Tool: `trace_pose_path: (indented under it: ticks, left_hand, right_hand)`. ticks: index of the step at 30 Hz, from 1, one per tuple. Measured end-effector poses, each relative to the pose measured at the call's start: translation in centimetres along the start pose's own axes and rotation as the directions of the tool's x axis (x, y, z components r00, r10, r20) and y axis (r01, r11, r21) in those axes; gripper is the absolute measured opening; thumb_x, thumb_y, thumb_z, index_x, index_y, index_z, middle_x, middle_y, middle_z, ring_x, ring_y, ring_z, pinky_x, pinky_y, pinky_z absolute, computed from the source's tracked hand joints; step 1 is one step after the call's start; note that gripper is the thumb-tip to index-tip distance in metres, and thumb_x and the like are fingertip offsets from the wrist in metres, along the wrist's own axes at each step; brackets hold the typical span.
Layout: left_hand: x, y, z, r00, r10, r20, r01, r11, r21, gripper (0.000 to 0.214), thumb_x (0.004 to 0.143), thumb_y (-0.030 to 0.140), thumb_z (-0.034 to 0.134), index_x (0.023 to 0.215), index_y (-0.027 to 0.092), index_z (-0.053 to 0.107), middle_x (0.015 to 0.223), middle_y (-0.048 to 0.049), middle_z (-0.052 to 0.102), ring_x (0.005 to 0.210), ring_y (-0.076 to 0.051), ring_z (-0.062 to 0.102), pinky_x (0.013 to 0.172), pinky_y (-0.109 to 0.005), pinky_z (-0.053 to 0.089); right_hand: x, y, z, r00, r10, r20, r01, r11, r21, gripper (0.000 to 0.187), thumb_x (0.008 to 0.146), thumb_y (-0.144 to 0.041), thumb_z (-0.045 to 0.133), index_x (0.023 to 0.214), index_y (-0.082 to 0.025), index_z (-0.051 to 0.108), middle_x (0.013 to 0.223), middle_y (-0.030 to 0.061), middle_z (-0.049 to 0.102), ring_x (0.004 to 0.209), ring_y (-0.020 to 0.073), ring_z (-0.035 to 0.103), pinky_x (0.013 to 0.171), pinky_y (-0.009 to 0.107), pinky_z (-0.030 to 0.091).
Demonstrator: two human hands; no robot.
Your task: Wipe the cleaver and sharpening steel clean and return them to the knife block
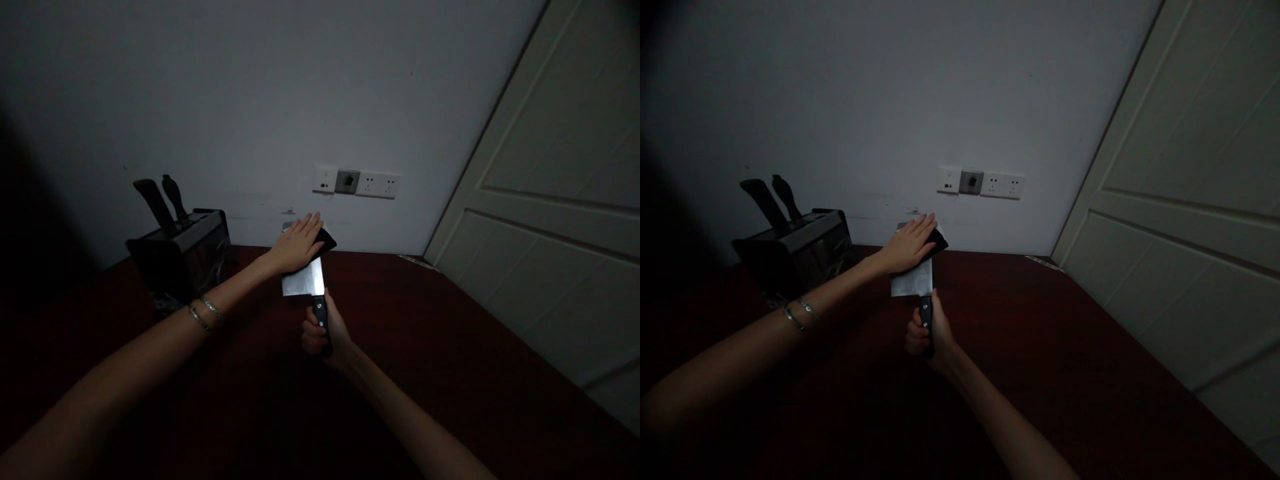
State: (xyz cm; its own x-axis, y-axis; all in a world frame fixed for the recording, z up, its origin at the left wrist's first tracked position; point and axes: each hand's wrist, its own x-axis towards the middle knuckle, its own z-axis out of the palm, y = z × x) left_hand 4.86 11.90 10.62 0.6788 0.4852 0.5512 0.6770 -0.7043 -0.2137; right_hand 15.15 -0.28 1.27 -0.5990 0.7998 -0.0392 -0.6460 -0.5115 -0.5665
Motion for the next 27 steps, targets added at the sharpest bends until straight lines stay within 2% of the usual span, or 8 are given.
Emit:
trace_pose_path:
  ticks: [3,5,8,12,14,21,23,27]
  left_hand:
    - [-1.8,2.9,-0.6,0.993,0.109,0.037,-0.109,0.994,-0.001,0.056,0.092,0.040,0.022,0.139,0.010,0.019,0.148,-0.0112,0.012,0.136,-0.022,0.007,0.109,-0.038,0.013]
    - [-2.4,3.6,-0.8,0.985,0.163,0.050,-0.163,0.987,-0.008,0.056,0.092,0.041,0.022,0.140,0.012,0.017,0.148,-0.0101,0.011,0.136,-0.021,0.005,0.109,-0.037,0.012]
    - [-1.9,2.2,-0.9,0.986,0.159,0.055,-0.158,0.987,-0.022,0.057,0.092,0.042,0.021,0.140,0.012,0.017,0.148,-0.0095,0.012,0.136,-0.021,0.007,0.109,-0.037,0.013]
    - [-0.6,-0.8,-0.9,0.999,0.015,0.041,-0.015,1.000,-0.012,0.057,0.092,0.041,0.020,0.140,0.010,0.017,0.148,-0.0130,0.013,0.136,-0.024,0.009,0.108,-0.041,0.015]
    - [-0.7,-0.9,-1.1,0.999,0.004,0.033,-0.004,1.000,0.002,0.057,0.092,0.040,0.021,0.140,0.008,0.017,0.148,-0.0138,0.011,0.136,-0.025,0.008,0.108,-0.040,0.014]
    - [-3.5,3.5,-1.5,0.977,0.202,0.066,-0.202,0.979,0.001,0.058,0.092,0.041,0.024,0.141,0.011,0.013,0.149,-0.0101,0.008,0.136,-0.021,0.002,0.110,-0.036,0.012]
    - [-3.0,2.7,-1.3,0.981,0.184,0.056,-0.185,0.983,-0.003,0.058,0.092,0.042,0.022,0.141,0.011,0.014,0.149,-0.0104,0.009,0.136,-0.021,0.004,0.110,-0.036,0.012]
    - [-0.7,-1.7,-0.8,0.999,0.048,0.022,-0.048,0.999,-0.005,0.058,0.092,0.042,0.019,0.139,0.008,0.018,0.147,-0.0141,0.013,0.136,-0.023,0.010,0.109,-0.037,0.014]
  right_hand:
    - [-0.1,-1.1,-0.1,0.998,-0.060,-0.001,0.060,0.998,0.013,0.074,0.084,-0.063,0.003,0.041,-0.017,0.041,0.028,-0.0074,0.024,0.024,0.0041,0.011,0.026,0.016,0.016]
    - [-0.2,-1.5,-0.1,0.997,-0.077,-0.002,0.077,0.997,0.009,0.073,0.084,-0.064,0.003,0.041,-0.017,0.041,0.028,-0.0076,0.023,0.025,0.0041,0.011,0.027,0.016,0.016]
    - [-0.2,-1.0,0.0,0.998,-0.062,0.006,0.062,0.998,-0.007,0.073,0.083,-0.065,0.003,0.042,-0.017,0.040,0.029,-0.0080,0.024,0.024,0.0040,0.012,0.027,0.016,0.016]
    - [-0.3,0.0,0.1,1.000,-0.012,0.019,0.012,1.000,-0.022,0.071,0.082,-0.066,0.006,0.044,-0.017,0.041,0.030,-0.0082,0.026,0.025,0.0039,0.014,0.028,0.015,0.017]
    - [-0.3,-0.1,0.0,0.999,-0.007,0.036,0.008,1.000,-0.027,0.071,0.083,-0.065,0.005,0.044,-0.017,0.041,0.030,-0.0080,0.026,0.025,0.0040,0.014,0.028,0.016,0.017]
    - [-0.5,-1.9,-0.2,0.993,-0.103,0.053,0.103,0.995,-0.007,0.073,0.084,-0.062,0.000,0.044,-0.018,0.042,0.030,-0.0078,0.023,0.025,0.0046,0.012,0.027,0.016,0.017]
    - [-0.4,-1.5,-0.2,0.995,-0.082,0.052,0.083,0.996,-0.013,0.074,0.083,-0.063,-0.001,0.044,-0.018,0.041,0.029,-0.0077,0.023,0.025,0.0048,0.012,0.027,0.016,0.017]
    - [-0.3,0.0,-0.1,0.999,-0.007,0.046,0.009,0.999,-0.032,0.072,0.081,-0.068,0.003,0.044,-0.017,0.039,0.030,-0.0082,0.024,0.025,0.0041,0.013,0.028,0.016,0.016]
